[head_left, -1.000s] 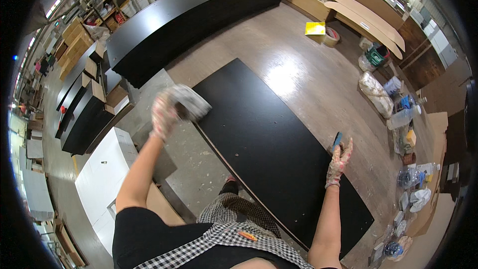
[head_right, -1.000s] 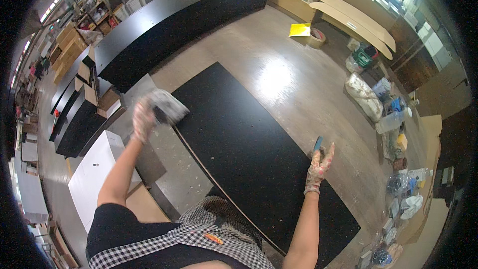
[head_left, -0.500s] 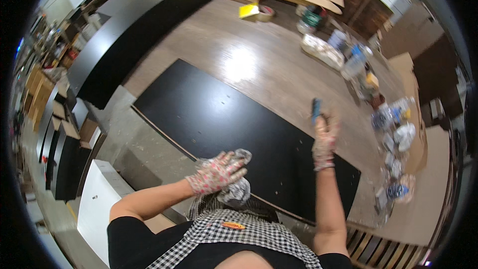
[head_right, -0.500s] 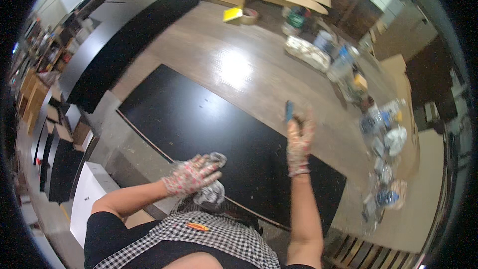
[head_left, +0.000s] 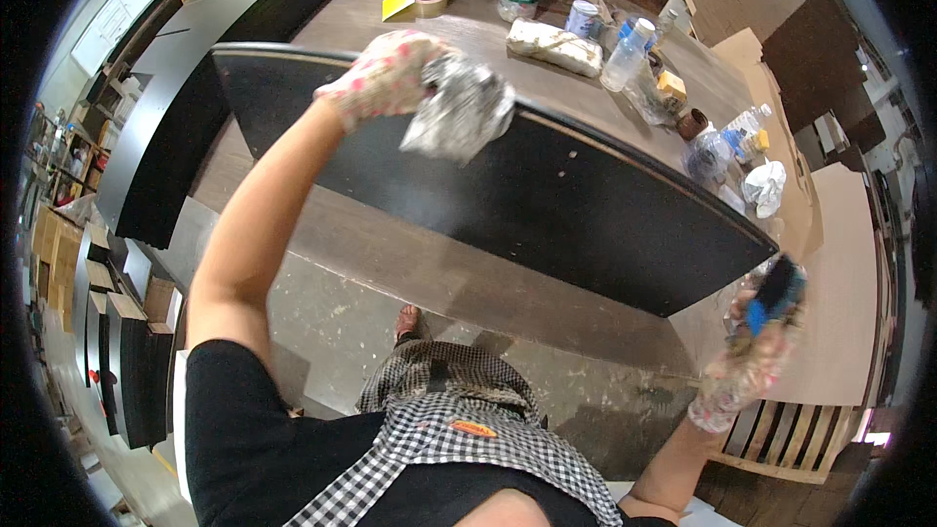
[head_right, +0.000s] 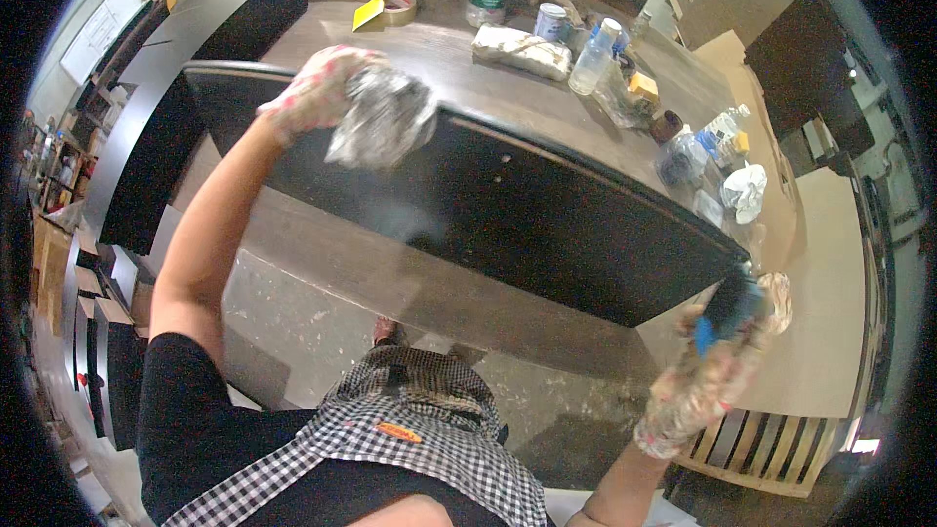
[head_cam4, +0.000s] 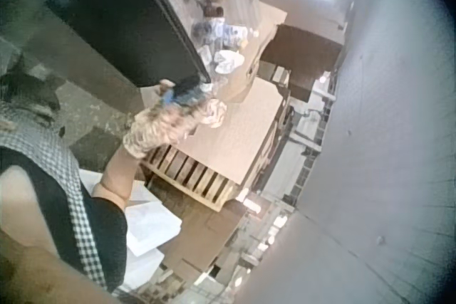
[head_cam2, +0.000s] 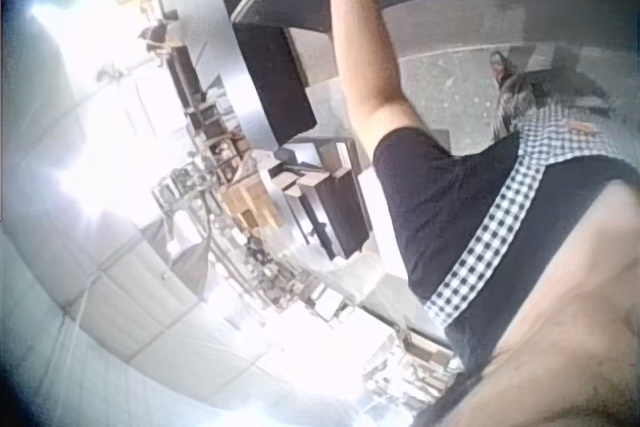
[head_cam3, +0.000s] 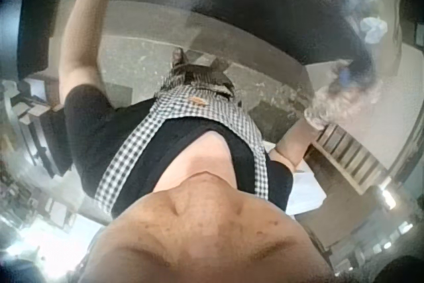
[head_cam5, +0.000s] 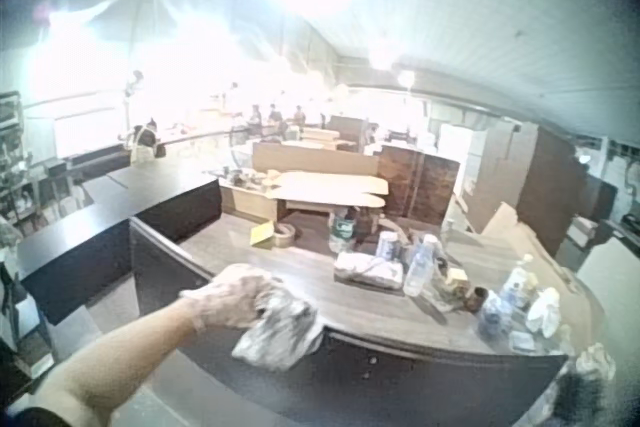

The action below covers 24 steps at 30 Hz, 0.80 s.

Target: The person wipes a large black panel with a cloth and scrubs it with a small blue sponge. They repeatedly wipe and scrub different areas of the panel surface while standing in a workshop.

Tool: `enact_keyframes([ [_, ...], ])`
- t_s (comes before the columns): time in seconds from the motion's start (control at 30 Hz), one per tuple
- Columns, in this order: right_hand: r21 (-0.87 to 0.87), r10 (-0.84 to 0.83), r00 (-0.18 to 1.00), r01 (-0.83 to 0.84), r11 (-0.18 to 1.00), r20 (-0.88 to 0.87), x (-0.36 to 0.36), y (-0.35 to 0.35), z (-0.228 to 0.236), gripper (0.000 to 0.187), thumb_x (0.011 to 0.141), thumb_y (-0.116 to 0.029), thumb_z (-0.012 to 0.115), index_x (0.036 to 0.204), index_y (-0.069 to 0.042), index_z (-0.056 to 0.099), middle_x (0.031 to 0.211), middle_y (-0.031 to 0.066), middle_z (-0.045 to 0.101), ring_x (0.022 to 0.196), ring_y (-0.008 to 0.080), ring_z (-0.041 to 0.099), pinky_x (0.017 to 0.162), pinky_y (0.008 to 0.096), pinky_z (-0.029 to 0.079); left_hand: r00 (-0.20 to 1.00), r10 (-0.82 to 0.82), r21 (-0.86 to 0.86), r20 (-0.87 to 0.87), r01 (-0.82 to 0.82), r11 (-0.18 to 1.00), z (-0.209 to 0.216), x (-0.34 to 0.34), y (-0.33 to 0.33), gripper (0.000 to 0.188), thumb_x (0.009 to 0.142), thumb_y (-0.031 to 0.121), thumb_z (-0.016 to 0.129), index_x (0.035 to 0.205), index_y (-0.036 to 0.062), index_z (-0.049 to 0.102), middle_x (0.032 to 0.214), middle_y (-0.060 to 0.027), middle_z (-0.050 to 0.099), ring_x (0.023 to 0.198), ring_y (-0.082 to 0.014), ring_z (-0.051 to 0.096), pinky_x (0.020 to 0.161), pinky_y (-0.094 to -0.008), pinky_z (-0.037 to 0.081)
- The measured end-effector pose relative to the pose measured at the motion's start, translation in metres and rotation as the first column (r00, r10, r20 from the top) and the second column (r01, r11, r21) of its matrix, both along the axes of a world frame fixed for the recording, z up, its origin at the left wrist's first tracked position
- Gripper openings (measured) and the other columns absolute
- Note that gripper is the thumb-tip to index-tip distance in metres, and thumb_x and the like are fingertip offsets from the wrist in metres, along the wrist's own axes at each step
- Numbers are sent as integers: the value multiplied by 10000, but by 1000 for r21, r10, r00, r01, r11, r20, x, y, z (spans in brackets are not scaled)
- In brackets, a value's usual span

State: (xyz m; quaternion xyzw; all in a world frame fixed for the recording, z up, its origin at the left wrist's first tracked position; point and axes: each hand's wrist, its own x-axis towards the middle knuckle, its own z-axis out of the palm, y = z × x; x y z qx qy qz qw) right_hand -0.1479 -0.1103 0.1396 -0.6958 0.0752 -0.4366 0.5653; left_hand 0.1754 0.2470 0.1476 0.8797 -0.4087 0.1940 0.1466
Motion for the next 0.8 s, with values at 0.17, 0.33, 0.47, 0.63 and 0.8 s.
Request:
enact_keyframes([
  [0.17, 209, 137, 984, -112, 971, -110, 22, 34, -47, 605, 921, -276, 606, 1418, -23, 375, 1327, 151, 505, 883, 193, 645, 702, 278, 539, 991, 100, 65, -88, -94, 993, -30, 59, -38, 139, 750, 194, 629, 854, 116, 678, 782, -117, 678, 722, -292, 662, 682, -396, 541],
  [0.33, 293, 202, 951, -129, 947, -236, 54, 73, -79, 588, 898, -258, 659, 1375, -8, 423, 1153, 82, 566, 897, 183, 639, 729, 273, 538, 955, 9, 152, -297, 38, 988, -83, 70, -54, 194, 743, 245, 631, 896, 148, 701, 825, -112, 699, 767, -289, 674, 692, -386, 542],
  [0.47, 327, 266, 910, -159, 931, -317, 92, 101, -97, 477, 885, -135, 666, 1305, 15, 496, 1142, 101, 607, 905, 196, 651, 763, 288, 546, 818, 93, 249, -568, 63, 966, -142, 58, -48, 272, 749, 303, 681, 979, 158, 699, 929, -132, 704, 898, -296, 678, 779, -404, 538],
  [0.63, 51, 276, 859, -283, 958, -432, 168, 138, -116, 315, 844, -2, 665, 1157, -5, 622, 1124, 88, 638, 1028, 172, 600, 895, 297, 485, 939, -150, -321, -308, 46, 946, -162, 23, -10, 243, 703, 263, 714, 904, 143, 648, 906, -64, 633, 837, -287, 636, 740, -426, 503],
  [0.8, -473, 221, 799, -527, 706, -560, 270, 178, -137, 284, 785, -138, 727, 1058, -83, 669, 1069, 102, 673, 998, 290, 606, 891, 377, 468, 838, -191, -412, -511, -43, 910, -164, -53, 110, 396, 579, 157, 789, 961, 141, 686, 926, -42, 635, 928, -253, 595, 808, -401, 456],
])
